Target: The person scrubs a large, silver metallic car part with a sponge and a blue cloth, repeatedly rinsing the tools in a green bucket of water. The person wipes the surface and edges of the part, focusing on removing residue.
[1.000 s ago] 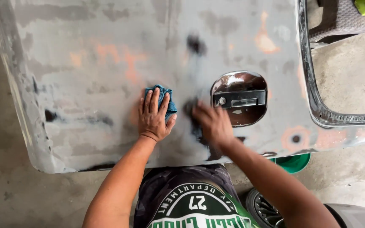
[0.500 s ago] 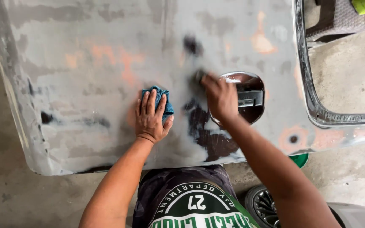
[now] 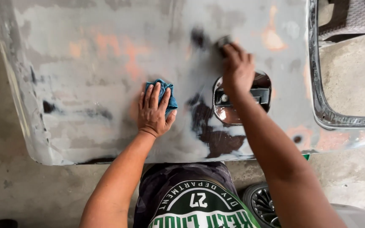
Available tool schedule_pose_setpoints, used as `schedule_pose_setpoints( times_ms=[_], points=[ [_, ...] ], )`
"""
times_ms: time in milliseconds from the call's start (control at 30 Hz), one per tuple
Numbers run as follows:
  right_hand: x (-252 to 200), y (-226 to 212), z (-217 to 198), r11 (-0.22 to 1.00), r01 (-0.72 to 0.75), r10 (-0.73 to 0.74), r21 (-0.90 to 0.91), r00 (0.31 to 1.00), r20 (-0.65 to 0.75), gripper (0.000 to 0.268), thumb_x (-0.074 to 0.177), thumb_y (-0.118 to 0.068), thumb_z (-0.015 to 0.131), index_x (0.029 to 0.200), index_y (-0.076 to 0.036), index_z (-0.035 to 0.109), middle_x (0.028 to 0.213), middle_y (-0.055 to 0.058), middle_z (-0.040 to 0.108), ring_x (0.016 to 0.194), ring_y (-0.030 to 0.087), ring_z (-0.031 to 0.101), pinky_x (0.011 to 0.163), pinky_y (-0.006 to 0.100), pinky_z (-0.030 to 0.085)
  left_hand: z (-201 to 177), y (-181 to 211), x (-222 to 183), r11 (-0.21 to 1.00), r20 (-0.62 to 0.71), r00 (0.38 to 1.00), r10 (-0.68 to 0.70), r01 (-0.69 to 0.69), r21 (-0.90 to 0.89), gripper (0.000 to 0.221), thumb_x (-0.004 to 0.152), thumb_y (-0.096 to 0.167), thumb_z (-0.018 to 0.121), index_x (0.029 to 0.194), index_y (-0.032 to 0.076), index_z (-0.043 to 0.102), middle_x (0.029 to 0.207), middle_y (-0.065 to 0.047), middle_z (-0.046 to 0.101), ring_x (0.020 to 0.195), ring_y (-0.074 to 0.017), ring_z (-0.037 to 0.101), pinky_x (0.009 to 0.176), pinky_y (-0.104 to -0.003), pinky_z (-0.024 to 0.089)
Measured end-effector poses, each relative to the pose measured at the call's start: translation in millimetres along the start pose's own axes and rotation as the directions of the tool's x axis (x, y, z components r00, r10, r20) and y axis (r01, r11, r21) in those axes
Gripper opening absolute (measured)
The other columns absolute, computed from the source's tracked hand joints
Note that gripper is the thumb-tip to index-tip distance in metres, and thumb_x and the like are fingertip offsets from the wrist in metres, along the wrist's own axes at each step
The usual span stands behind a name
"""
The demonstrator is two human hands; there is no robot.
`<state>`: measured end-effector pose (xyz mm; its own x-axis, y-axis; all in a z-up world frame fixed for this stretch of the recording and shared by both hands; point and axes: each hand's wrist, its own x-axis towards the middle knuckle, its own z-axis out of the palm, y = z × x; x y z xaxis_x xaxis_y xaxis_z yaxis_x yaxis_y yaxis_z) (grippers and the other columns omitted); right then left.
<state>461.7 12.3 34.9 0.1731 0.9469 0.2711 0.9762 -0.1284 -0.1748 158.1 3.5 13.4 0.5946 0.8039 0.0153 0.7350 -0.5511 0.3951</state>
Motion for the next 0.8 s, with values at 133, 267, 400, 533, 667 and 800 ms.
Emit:
schedule_pose_setpoints(
  times_ms=[133,267,400,533,667,800],
  points=[
    [-80,-60,-26,0.97,0.037,-0.154,0.239,0.858,0.491,0.047,0.102,0.006,0.049,0.142,-0.015,0.062,0.143,0.007,0.064,0.1,0.022,0.065,0.081,0.042,0.057,0,-2,0,1.0,-0.027,1.0,-0.008,0.007,-0.023,0.069,0.099,0.051,0.051,0.159,0.016,0.045,0.166,-0.017,0.033,0.154,-0.0389,0.028,0.125,-0.058,0.021],
    [-142,-50,-49,0.77,0.361,-0.626,0.526,0.589,0.511,0.056,0.089,-0.02,0.05,0.145,-0.018,0.054,0.156,0.009,0.047,0.112,0.023,0.061,0.086,0.038,0.049,1,-3,5,1.0,0.005,1.0,0.001,-0.001,-0.025,0.069,0.098,0.046,0.051,0.16,0.016,0.043,0.167,-0.018,0.031,0.154,-0.0389,0.028,0.125,-0.058,0.02],
    [-118,12,7,0.969,0.11,-0.212,0.221,0.832,0.512,0.05,0.112,-0.006,0.042,0.154,-0.027,0.058,0.153,0.002,0.055,0.108,0.025,0.061,0.084,0.038,0.051,-2,-1,0,1.0,0.002,1.0,0.018,-0.018,-0.014,0.068,0.099,0.044,0.052,0.16,0.015,0.044,0.167,-0.018,0.031,0.154,-0.0394,0.028,0.124,-0.058,0.02],
    [-45,-24,-27,0.996,0.042,-0.058,0.076,0.976,0.212,0.046,0.096,-0.011,0.065,0.142,-0.02,0.062,0.149,0.004,0.055,0.113,0.032,0.058,0.092,0.049,0.048,-1,-3,4,0.999,0.006,1.0,0.029,-0.03,0.019,0.069,0.097,0.042,0.053,0.159,0.014,0.044,0.166,-0.019,0.031,0.153,-0.041,0.027,0.124,-0.058,0.02],
    [-107,-59,-40,0.983,0.064,-0.109,0.174,0.959,0.261,0.056,0.087,-0.004,0.062,0.141,-0.017,0.062,0.152,0.006,0.053,0.115,0.031,0.056,0.094,0.045,0.047,1,0,4,0.999,0.0,0.999,0.034,-0.034,0.031,0.07,0.095,0.04,0.056,0.159,0.014,0.044,0.167,-0.019,0.03,0.153,-0.0412,0.028,0.124,-0.059,0.021],
    [-192,-61,-86,0.971,0.141,-0.203,0.195,0.916,0.346,0.063,0.078,-0.007,0.062,0.14,-0.017,0.062,0.148,0.009,0.054,0.119,0.032,0.057,0.099,0.047,0.048,9,9,4,0.999,-0.006,1.0,0.028,-0.027,0.046,0.072,0.095,0.045,0.056,0.159,0.014,0.043,0.167,-0.02,0.028,0.153,-0.0426,0.027,0.123,-0.059,0.021]
  ],
)
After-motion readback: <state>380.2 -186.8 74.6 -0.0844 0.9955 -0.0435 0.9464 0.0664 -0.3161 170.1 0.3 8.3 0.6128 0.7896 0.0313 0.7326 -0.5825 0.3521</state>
